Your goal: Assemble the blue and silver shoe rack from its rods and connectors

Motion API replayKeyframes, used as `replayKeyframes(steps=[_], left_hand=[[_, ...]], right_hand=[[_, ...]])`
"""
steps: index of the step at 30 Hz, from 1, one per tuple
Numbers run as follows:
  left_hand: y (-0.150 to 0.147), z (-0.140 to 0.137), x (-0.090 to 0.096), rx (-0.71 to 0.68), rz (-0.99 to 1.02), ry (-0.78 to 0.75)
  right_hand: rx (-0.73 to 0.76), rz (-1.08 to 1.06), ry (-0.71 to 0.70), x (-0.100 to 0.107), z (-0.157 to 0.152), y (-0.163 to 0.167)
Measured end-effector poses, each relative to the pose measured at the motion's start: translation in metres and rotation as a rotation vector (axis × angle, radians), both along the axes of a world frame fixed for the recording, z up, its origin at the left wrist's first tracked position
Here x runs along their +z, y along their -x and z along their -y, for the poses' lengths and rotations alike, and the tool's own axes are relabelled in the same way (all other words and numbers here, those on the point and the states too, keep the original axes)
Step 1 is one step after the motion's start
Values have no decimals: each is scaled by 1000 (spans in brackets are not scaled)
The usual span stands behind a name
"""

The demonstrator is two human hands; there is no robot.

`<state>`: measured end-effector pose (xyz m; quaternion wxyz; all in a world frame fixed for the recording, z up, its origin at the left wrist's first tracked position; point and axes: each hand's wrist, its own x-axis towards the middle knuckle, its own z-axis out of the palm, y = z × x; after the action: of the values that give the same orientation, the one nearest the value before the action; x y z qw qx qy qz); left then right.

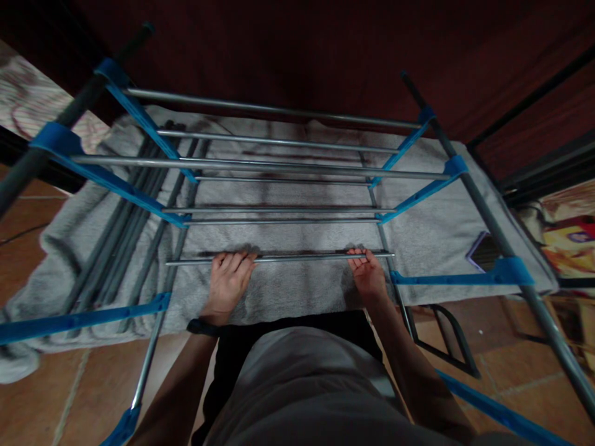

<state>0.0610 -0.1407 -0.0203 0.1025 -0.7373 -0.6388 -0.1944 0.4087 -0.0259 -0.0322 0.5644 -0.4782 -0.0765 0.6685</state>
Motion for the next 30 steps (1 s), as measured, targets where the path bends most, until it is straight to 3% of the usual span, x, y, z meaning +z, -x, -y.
replayKeyframes(steps=[30], left_hand=[[-1,-1,1,27,34,49]], right_hand=[[34,-24,-64,4,2,0]])
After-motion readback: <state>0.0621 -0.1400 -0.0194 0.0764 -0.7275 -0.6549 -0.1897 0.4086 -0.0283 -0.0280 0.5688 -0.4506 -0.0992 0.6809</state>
